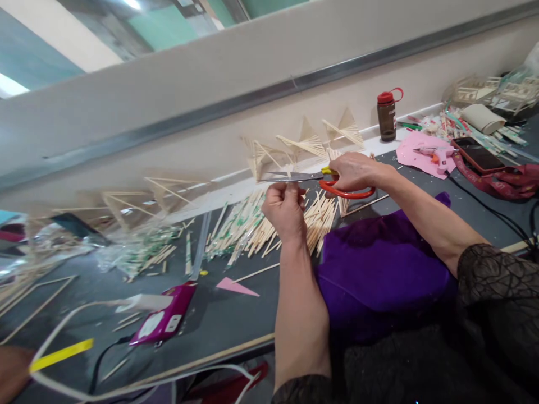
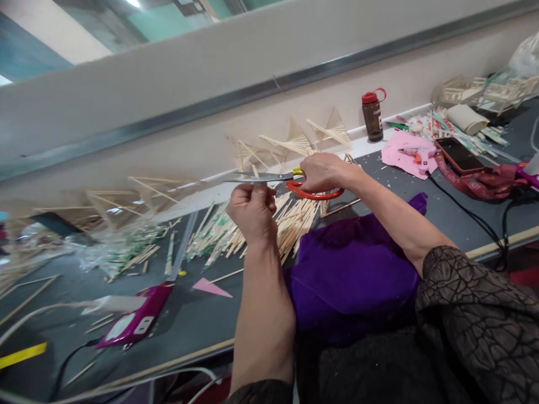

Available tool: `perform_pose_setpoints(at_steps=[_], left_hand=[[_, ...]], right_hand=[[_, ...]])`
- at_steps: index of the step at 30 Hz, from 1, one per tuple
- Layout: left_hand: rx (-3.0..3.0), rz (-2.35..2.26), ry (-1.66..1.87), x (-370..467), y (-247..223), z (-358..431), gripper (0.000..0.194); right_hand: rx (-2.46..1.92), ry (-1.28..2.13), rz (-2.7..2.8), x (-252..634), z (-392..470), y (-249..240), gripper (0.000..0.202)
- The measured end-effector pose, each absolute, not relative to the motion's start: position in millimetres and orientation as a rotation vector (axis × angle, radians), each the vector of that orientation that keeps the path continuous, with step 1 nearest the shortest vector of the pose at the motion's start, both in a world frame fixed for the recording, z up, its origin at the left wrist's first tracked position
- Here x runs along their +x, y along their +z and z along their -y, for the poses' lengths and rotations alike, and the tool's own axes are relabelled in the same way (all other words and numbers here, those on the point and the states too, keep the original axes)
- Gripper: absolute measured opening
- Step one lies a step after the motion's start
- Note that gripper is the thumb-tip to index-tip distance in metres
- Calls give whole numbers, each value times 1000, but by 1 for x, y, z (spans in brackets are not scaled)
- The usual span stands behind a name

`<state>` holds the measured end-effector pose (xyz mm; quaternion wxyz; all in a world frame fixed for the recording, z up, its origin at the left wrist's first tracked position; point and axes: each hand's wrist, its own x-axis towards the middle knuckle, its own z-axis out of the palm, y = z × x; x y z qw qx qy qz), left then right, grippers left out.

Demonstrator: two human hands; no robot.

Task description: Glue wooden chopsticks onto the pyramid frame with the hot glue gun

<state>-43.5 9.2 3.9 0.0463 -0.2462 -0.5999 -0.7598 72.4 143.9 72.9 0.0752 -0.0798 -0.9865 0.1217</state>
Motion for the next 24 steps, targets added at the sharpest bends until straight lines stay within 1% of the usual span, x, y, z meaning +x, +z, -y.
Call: perform_pose_setpoints(at_steps=[5,9,11,13,17,21,24], left_hand=[[-861,1827,-2112,-45,-2,-9,29],[-905,1809,-2159,-42,-3,-9,34],[-907,1796,-2195,-41,-2,-9,38],[-910,1766,-2219,-39,1,-7,41],[-909,1684,-2273,-39,5,-5,37],[-911,1688,-2236,-43,5,-5,34],[-903,1713,-2215,-47,2,-6,30]], right_hand=[[-326,391,2982,75,-143,76,64],[-293,438,2976,75,-144,75,64],[-250,463,2962,75,-143,74,61],[-224,476,2945,74,-142,72,53],[-190,446,2923,73,-143,67,34],[-196,398,2899,71,-147,62,28],[-216,360,2902,69,-148,59,28]])
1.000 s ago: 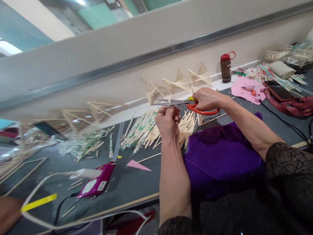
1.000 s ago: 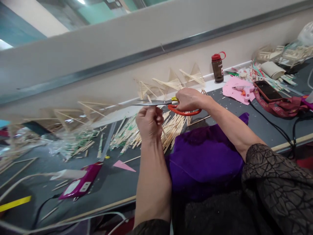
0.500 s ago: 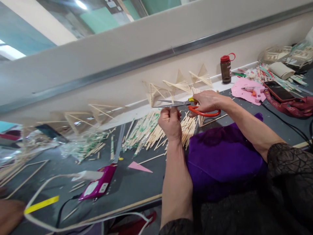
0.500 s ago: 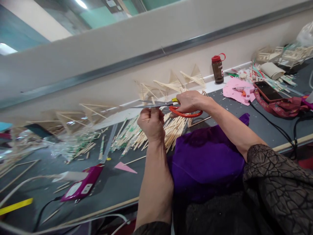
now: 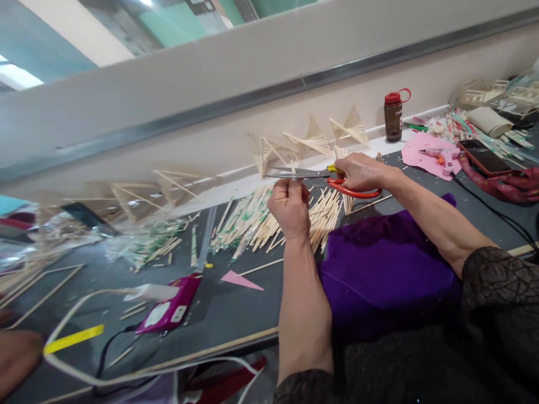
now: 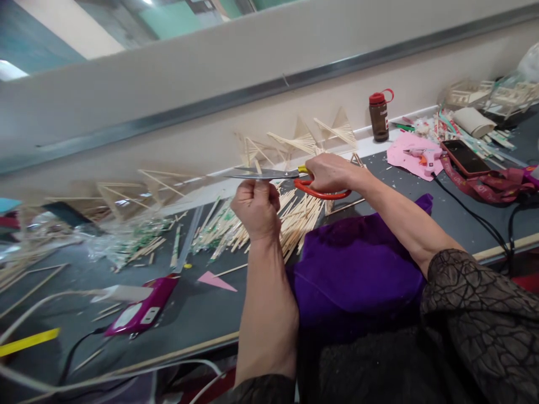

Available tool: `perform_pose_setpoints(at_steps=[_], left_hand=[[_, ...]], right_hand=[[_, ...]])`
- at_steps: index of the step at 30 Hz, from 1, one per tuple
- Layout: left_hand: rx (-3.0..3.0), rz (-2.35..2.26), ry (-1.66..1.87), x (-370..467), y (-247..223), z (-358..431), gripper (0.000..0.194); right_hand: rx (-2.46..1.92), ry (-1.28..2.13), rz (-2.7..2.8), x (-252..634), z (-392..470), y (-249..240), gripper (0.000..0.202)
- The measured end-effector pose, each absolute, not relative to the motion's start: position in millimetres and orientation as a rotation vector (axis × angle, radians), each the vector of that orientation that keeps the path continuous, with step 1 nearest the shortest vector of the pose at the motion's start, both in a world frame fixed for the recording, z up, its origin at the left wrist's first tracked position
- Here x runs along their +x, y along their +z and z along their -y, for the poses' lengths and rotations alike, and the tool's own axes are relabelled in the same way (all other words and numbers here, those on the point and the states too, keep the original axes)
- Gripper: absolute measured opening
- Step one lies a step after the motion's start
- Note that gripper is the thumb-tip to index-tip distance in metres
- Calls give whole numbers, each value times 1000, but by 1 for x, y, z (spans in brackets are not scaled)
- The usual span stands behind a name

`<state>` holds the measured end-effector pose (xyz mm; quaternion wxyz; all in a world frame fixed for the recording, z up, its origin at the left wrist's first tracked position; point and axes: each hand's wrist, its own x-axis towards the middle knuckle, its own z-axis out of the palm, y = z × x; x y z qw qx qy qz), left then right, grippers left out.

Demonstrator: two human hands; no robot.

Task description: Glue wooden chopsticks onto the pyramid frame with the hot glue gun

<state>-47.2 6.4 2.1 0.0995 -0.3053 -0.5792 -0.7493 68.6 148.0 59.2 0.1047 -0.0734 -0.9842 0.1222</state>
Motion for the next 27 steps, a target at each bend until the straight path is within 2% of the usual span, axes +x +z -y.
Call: perform_pose_setpoints(at_steps=[10,14,21,27], left_hand=[[-773,1737,-2331,-51,0,-10,25],[-779,1737,-2278,-49,1,-9,23],[-812,1793,-2086,-53,-5,-9,20],[-899,1830,-2129,-48,-4,-9,25]], right_hand=[[-269,274,2904,70,-141,63,39],[-265,255,2919,72,-137,68,43],[-277,308,2992,73,-138,72,69],[-293,357,2990,73,-140,72,69]])
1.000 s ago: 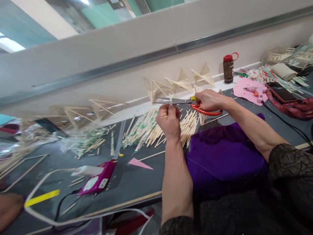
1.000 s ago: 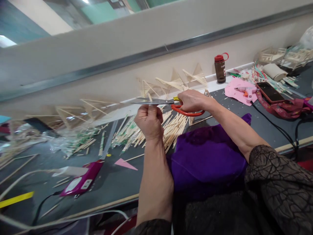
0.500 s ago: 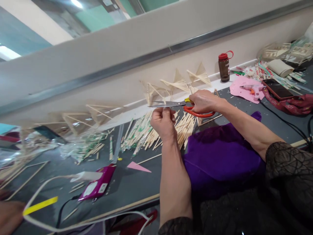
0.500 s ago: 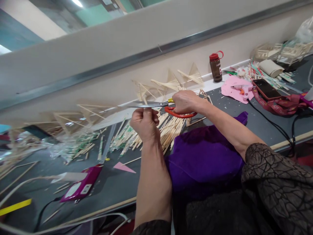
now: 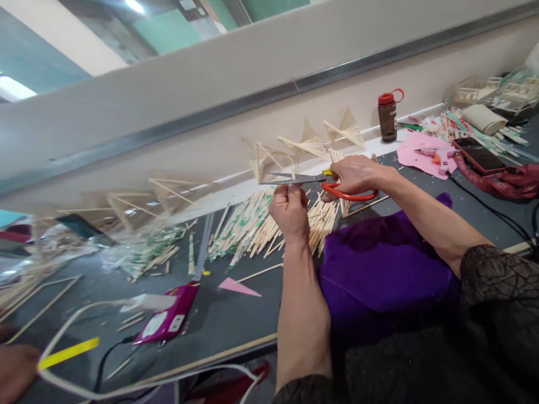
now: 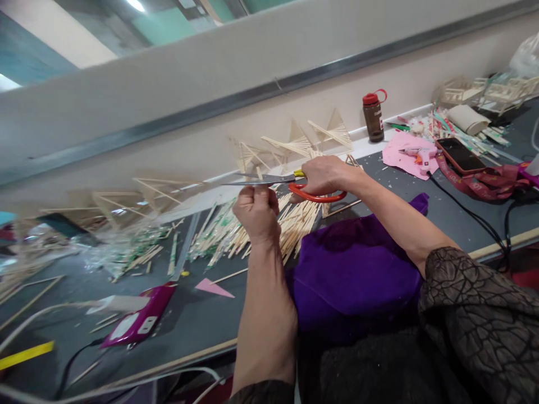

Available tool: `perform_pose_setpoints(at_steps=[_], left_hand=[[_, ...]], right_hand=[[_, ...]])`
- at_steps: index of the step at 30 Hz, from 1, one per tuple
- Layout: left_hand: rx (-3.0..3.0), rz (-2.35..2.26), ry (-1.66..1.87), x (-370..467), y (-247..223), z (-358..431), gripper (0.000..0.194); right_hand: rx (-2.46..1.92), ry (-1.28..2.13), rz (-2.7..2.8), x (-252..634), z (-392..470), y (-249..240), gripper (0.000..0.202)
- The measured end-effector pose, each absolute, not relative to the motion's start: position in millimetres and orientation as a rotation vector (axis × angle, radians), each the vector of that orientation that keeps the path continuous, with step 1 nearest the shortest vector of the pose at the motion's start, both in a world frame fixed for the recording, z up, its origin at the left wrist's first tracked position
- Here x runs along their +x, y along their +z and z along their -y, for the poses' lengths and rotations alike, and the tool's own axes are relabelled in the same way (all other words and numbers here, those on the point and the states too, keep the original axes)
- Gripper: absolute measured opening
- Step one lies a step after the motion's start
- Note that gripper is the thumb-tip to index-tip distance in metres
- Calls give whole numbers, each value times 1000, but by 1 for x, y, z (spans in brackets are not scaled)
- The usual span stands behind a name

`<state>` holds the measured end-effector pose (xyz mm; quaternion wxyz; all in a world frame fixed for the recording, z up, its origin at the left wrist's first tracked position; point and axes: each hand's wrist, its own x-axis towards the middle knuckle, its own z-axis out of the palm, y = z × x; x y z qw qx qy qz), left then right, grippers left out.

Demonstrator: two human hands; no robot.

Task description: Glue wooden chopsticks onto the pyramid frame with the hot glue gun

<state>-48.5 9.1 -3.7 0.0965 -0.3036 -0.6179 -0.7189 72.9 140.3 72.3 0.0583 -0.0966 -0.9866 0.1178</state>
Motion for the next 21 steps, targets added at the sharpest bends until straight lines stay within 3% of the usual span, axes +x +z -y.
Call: perform_pose_setpoints(at_steps=[10,21], left_hand=[[-936,1755,-2331,-44,-1,-11,32],[-861,1759,-2224,-46,-2,-13,35]], right_hand=[[-257,345,2991,74,-139,71,44],[-244,300,2929,71,-141,63,39]])
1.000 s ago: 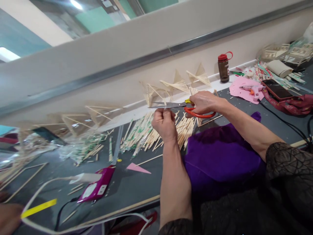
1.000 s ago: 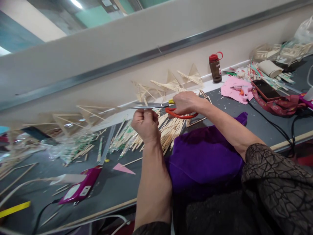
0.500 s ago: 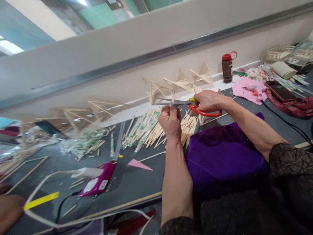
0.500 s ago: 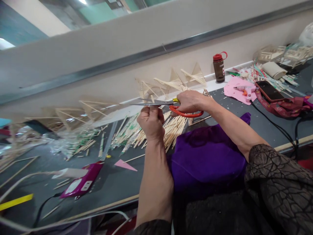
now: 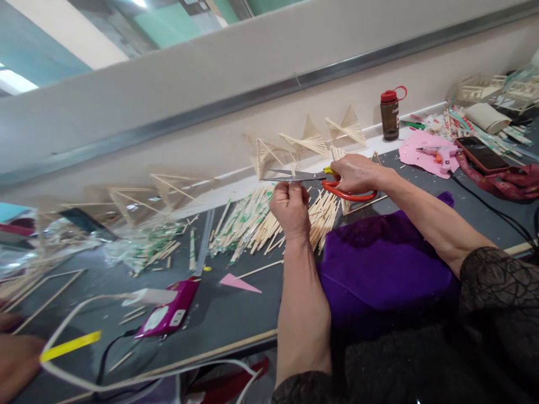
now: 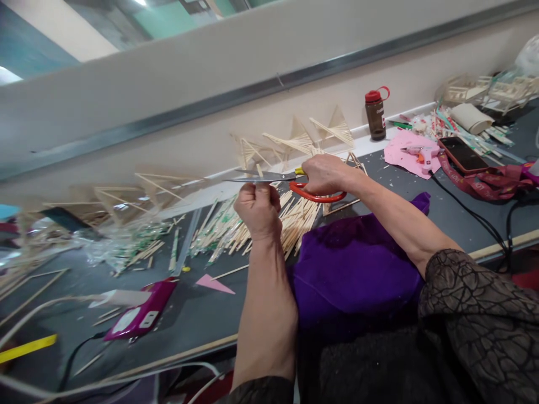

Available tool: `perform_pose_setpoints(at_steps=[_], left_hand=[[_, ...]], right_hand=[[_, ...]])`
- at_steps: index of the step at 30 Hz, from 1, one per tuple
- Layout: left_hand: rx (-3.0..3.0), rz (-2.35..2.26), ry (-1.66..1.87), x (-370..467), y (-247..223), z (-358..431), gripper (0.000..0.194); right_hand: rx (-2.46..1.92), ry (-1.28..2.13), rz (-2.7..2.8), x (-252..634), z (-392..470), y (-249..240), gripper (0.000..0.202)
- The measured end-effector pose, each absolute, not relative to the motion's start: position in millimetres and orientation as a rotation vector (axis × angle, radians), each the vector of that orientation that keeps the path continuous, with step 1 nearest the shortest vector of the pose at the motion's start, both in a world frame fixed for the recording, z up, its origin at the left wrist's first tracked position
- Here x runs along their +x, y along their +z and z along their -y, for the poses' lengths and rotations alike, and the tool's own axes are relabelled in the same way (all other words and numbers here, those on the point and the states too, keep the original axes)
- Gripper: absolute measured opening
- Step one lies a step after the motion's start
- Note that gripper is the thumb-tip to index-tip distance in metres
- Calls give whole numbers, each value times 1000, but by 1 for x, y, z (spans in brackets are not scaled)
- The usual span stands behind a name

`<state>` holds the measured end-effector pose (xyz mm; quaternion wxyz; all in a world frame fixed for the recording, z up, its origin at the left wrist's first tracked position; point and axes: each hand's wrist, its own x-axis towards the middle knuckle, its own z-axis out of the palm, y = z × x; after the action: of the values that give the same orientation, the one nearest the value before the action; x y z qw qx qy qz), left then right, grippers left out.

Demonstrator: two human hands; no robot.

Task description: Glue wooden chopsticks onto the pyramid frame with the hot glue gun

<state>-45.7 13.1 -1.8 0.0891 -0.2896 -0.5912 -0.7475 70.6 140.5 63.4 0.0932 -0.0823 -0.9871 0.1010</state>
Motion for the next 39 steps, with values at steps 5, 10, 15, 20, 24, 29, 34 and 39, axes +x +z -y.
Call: perform_pose_setpoints(at_steps=[5,10,15,20,24,29,34,39], left_hand=[[-798,1785,-2273,-47,-1,-13,31],[-765,1785,-2268,-48,-2,-13,28],[-835,1820,-2108,-51,-7,-12,26],[-869,1859,-2099,-49,-8,-12,33],[-963,1857,-2231,-40,0,-10,41],[-1012,1739,-2407,-32,10,-7,44],[-973,1721,-2420,-37,8,-7,43],[-917,1770,-2336,-44,3,-8,39]], right_hand=[[-265,278,2909,69,-142,61,50],[-288,307,2939,71,-140,65,48],[-271,331,2973,72,-142,68,60],[-261,351,2986,72,-147,68,68],[-252,419,2978,75,-147,72,65],[-217,460,2947,77,-141,73,57],[-282,398,2961,74,-138,68,37],[-280,334,2952,73,-140,65,32]])
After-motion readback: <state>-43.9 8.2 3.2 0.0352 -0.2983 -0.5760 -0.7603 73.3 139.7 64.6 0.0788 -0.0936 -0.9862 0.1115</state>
